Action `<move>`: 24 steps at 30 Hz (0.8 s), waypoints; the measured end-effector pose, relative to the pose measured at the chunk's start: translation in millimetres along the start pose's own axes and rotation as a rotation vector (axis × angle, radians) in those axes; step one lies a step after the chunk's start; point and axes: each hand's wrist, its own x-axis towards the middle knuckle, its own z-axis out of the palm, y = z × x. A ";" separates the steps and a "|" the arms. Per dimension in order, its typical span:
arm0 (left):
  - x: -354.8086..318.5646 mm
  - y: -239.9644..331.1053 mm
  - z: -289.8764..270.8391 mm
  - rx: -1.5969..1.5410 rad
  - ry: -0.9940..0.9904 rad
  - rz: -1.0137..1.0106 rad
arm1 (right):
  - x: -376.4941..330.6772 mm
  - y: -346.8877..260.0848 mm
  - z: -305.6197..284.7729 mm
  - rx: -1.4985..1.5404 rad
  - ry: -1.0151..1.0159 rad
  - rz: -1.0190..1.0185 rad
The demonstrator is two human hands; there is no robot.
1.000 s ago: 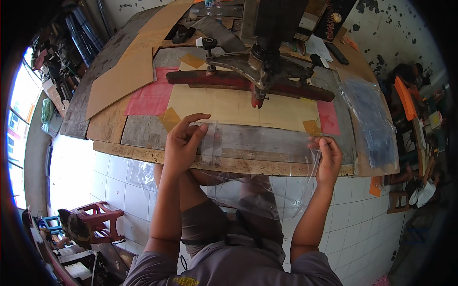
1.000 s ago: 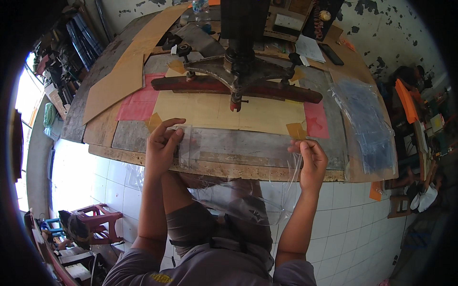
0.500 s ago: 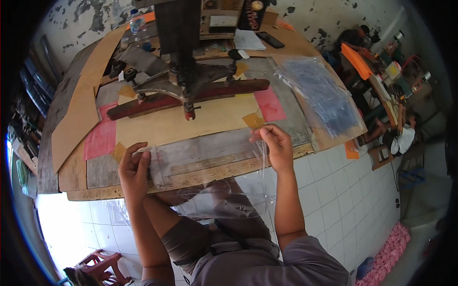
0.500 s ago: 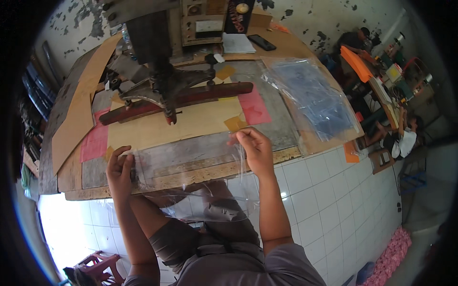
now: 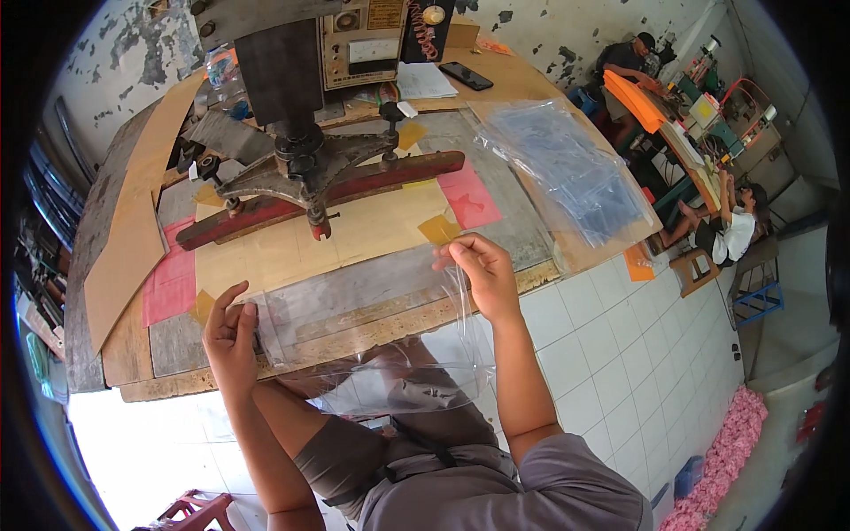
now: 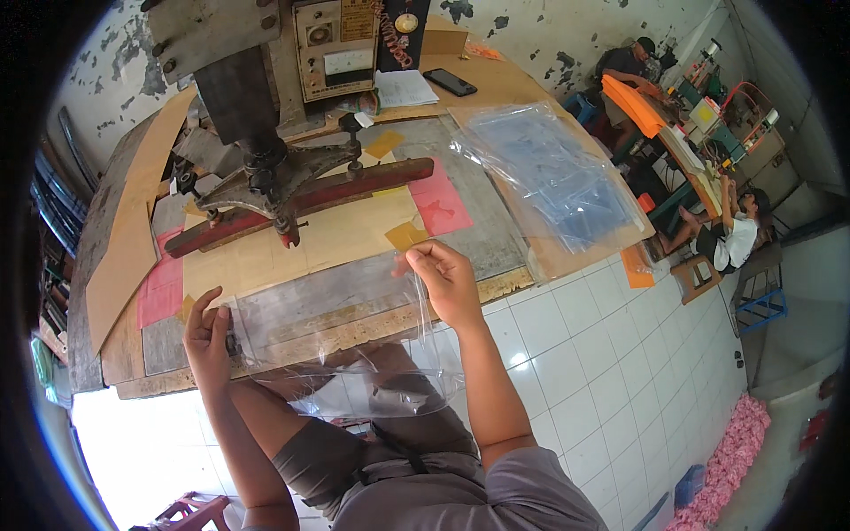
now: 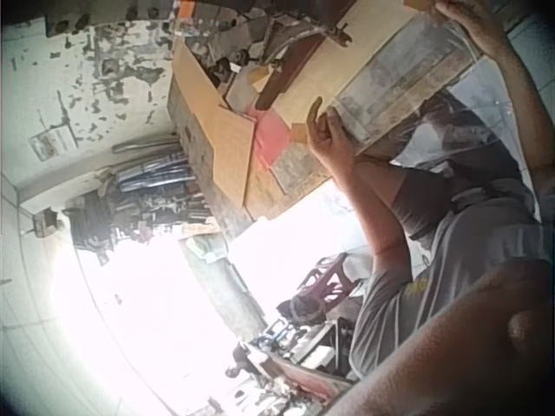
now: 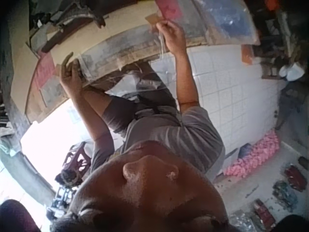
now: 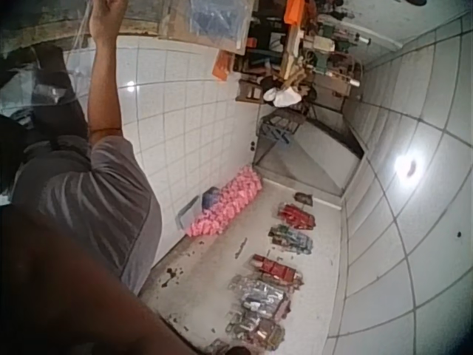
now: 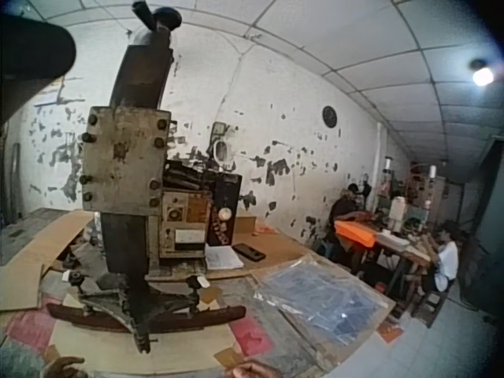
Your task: The person positions a clear plastic sheet onto a wooden board underneath an industrial press and uses their hands to smooth the sheet flat across the surface.
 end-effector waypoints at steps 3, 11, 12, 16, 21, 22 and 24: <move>0.3 -1.8 0.0 0.008 0.001 -0.004 | 0.5 0.4 -0.8 -0.018 -0.007 -0.010; 0.2 -4.0 -1.0 -0.003 -0.007 -0.002 | -0.3 -2.4 0.0 0.024 -0.014 0.008; 0.1 -3.2 -0.5 -0.008 -0.006 -0.005 | -0.3 -1.7 -0.5 0.022 -0.015 0.013; 0.0 -3.7 -0.3 -0.020 -0.007 -0.008 | 0.3 -2.1 0.4 0.020 -0.015 -0.002; 0.6 -4.9 -2.2 0.012 -0.014 -0.011 | 0.3 -0.8 -0.5 0.007 -0.018 -0.009; 0.7 -5.1 -1.4 0.017 -0.011 -0.008 | 0.2 -0.2 -0.7 0.007 -0.016 -0.012; 0.8 -5.6 -0.5 0.020 -0.009 -0.005 | 0.2 -0.1 -1.4 0.005 -0.013 -0.010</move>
